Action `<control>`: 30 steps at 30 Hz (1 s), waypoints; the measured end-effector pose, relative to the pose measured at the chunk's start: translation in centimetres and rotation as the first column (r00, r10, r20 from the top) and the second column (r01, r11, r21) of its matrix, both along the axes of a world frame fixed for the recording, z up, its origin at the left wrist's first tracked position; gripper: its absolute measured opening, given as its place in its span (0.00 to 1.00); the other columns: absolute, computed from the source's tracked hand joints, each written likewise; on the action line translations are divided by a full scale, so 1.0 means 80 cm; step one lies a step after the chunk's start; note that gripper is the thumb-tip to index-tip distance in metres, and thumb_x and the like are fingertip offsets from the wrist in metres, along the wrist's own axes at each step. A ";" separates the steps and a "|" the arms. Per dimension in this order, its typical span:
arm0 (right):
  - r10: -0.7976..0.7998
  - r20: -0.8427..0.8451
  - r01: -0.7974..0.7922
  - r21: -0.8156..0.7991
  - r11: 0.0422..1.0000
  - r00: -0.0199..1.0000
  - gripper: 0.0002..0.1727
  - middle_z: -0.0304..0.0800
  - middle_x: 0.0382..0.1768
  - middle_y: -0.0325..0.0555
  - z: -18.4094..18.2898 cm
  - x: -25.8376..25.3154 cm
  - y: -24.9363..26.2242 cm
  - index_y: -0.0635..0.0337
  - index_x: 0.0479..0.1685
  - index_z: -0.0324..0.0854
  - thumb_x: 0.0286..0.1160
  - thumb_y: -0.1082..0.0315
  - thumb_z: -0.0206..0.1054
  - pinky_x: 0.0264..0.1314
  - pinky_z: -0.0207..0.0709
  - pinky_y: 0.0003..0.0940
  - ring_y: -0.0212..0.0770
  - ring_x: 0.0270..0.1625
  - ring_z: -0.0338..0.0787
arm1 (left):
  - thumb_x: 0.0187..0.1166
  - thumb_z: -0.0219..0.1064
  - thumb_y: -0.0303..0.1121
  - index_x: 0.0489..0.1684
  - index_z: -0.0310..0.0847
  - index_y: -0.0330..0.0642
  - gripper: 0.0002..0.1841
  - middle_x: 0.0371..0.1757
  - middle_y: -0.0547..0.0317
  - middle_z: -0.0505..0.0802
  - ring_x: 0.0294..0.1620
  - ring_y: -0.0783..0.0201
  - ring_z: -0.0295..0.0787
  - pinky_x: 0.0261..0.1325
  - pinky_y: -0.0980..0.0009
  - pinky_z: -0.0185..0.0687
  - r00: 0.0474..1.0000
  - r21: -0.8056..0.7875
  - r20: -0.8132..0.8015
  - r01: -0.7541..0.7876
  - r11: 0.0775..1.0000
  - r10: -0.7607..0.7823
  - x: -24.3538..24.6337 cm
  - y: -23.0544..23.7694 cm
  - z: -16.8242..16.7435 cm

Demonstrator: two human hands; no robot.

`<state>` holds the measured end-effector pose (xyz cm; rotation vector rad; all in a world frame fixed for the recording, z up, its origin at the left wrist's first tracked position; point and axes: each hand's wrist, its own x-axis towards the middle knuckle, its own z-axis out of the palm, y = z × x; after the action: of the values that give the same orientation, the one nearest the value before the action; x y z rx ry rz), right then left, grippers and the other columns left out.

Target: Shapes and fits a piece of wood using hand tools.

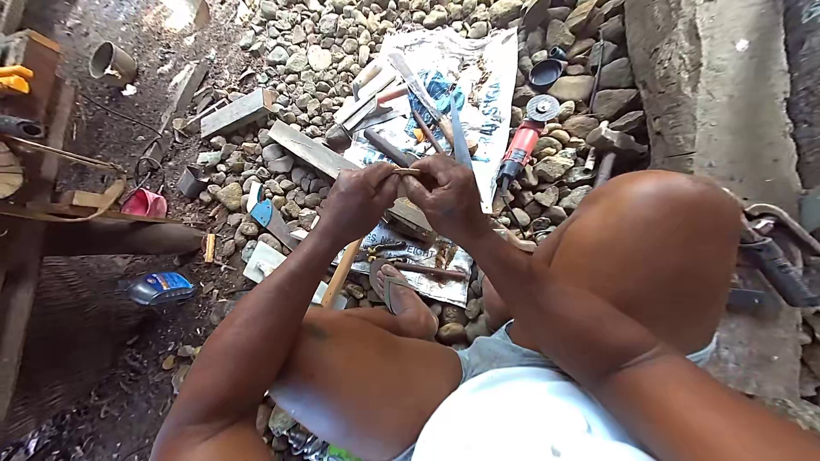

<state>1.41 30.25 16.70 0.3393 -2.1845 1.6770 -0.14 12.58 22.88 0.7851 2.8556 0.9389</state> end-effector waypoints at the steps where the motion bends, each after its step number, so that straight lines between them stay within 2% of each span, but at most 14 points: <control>1: -0.023 0.000 0.023 0.006 1.000 1.000 0.07 0.91 0.36 0.44 0.000 0.000 -0.002 0.63 0.41 0.90 0.74 0.67 0.73 0.39 0.83 0.22 0.28 0.33 0.87 | 0.88 0.60 0.33 0.45 0.89 0.39 0.11 0.30 0.62 0.94 0.30 0.72 0.93 0.40 0.69 0.92 1.000 -0.011 -0.020 -0.017 1.000 0.017 0.000 0.002 -0.001; 4: -0.010 0.069 0.012 -0.029 1.000 0.998 0.07 0.92 0.35 0.42 -0.002 -0.003 -0.002 0.62 0.42 0.90 0.75 0.67 0.73 0.40 0.85 0.22 0.27 0.33 0.88 | 0.89 0.60 0.33 0.43 0.88 0.39 0.11 0.31 0.63 0.94 0.30 0.73 0.94 0.40 0.71 0.94 0.998 0.036 0.044 -0.039 0.999 0.037 -0.004 0.006 -0.004; 6: 0.062 0.215 -0.033 -0.137 0.990 0.975 0.09 0.95 0.37 0.39 0.002 -0.008 0.004 0.60 0.47 0.90 0.78 0.64 0.72 0.42 0.87 0.25 0.27 0.35 0.91 | 0.92 0.56 0.31 0.48 0.85 0.36 0.12 0.39 0.58 0.96 0.37 0.66 0.98 0.46 0.65 0.99 0.972 0.193 0.235 -0.071 0.979 0.025 -0.010 0.003 -0.005; 7: 0.102 0.277 -0.042 -0.212 0.976 0.955 0.10 0.95 0.37 0.39 0.003 -0.011 0.008 0.60 0.49 0.89 0.80 0.63 0.71 0.42 0.88 0.27 0.28 0.35 0.92 | 0.93 0.54 0.30 0.54 0.83 0.33 0.13 0.46 0.53 0.96 0.42 0.61 0.99 0.50 0.61 0.99 0.934 0.302 0.356 -0.115 0.946 -0.001 -0.013 -0.001 -0.006; 8: 0.134 0.309 -0.042 -0.287 0.957 0.941 0.11 0.95 0.37 0.40 0.002 -0.014 0.012 0.61 0.50 0.89 0.81 0.63 0.70 0.42 0.89 0.29 0.30 0.35 0.92 | 0.94 0.51 0.30 0.59 0.81 0.31 0.14 0.52 0.48 0.95 0.47 0.56 0.98 0.54 0.57 0.98 0.892 0.403 0.451 -0.167 0.900 -0.036 -0.016 -0.006 -0.007; 10: 0.188 0.333 -0.026 -0.436 0.900 0.924 0.10 0.94 0.37 0.43 -0.006 -0.021 0.017 0.63 0.50 0.87 0.81 0.66 0.69 0.42 0.88 0.32 0.34 0.36 0.92 | 0.93 0.50 0.29 0.64 0.78 0.31 0.15 0.58 0.44 0.93 0.51 0.52 0.97 0.57 0.54 0.95 0.834 0.525 0.545 -0.259 0.811 -0.086 -0.019 -0.016 -0.011; 12: 0.280 0.358 -0.031 -0.566 0.824 0.891 0.11 0.94 0.42 0.50 -0.010 -0.021 0.019 0.67 0.56 0.83 0.83 0.70 0.66 0.45 0.93 0.39 0.41 0.40 0.95 | 0.91 0.52 0.27 0.69 0.73 0.34 0.14 0.58 0.42 0.93 0.52 0.50 0.96 0.58 0.53 0.94 0.809 0.575 0.580 -0.322 0.752 -0.096 -0.019 -0.025 -0.014; 14: 0.352 0.399 -0.028 -0.628 0.778 0.847 0.15 0.93 0.47 0.55 -0.009 -0.018 0.018 0.66 0.65 0.79 0.84 0.73 0.64 0.45 0.94 0.42 0.46 0.42 0.96 | 0.89 0.54 0.24 0.73 0.70 0.36 0.16 0.56 0.41 0.94 0.51 0.48 0.97 0.57 0.53 0.95 0.800 0.584 0.595 -0.362 0.727 -0.080 -0.019 -0.029 -0.016; 20: 0.390 0.477 -0.053 -0.578 0.814 0.788 0.17 0.92 0.51 0.55 -0.033 -0.018 0.015 0.64 0.70 0.78 0.85 0.75 0.63 0.46 0.94 0.43 0.47 0.45 0.96 | 0.89 0.54 0.25 0.72 0.72 0.38 0.16 0.50 0.47 0.92 0.47 0.52 0.95 0.53 0.55 0.95 0.800 0.565 0.598 -0.374 0.735 -0.054 -0.021 -0.041 -0.027; 23: 0.338 0.543 -0.031 -0.496 0.868 0.768 0.16 0.93 0.49 0.54 -0.064 -0.021 0.015 0.65 0.68 0.79 0.84 0.74 0.65 0.43 0.94 0.41 0.45 0.42 0.96 | 0.89 0.52 0.27 0.74 0.72 0.41 0.17 0.45 0.53 0.91 0.39 0.60 0.92 0.45 0.63 0.93 0.793 0.493 0.609 -0.399 0.773 0.021 -0.022 -0.047 -0.031; 26: 0.299 0.616 -0.001 -0.435 0.900 0.729 0.15 0.93 0.49 0.55 -0.095 -0.022 0.016 0.64 0.67 0.81 0.85 0.73 0.65 0.42 0.94 0.43 0.46 0.40 0.96 | 0.91 0.49 0.28 0.75 0.72 0.43 0.18 0.39 0.55 0.89 0.32 0.61 0.91 0.37 0.63 0.93 0.783 0.412 0.611 -0.437 0.799 0.113 -0.025 -0.051 -0.032; 28: 0.284 0.677 0.024 -0.407 0.913 0.679 0.16 0.91 0.52 0.55 -0.116 -0.022 0.018 0.60 0.69 0.82 0.86 0.72 0.64 0.42 0.94 0.45 0.47 0.41 0.96 | 0.91 0.51 0.26 0.80 0.70 0.44 0.20 0.41 0.52 0.88 0.34 0.59 0.92 0.41 0.60 0.95 0.768 0.385 0.628 -0.450 0.806 0.129 -0.028 -0.057 -0.035; 30: 0.296 0.717 0.005 -0.385 0.923 0.631 0.21 0.89 0.58 0.56 -0.137 -0.025 0.018 0.58 0.75 0.79 0.85 0.75 0.62 0.46 0.92 0.46 0.48 0.46 0.95 | 0.87 0.57 0.23 0.82 0.69 0.45 0.24 0.47 0.49 0.89 0.40 0.57 0.93 0.48 0.59 0.95 0.766 0.369 0.627 -0.451 0.813 0.141 -0.032 -0.067 -0.040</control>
<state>-0.56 31.69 5.75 -0.4057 -2.3240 2.6237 -2.74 7.21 19.64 -0.0241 2.2314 1.6678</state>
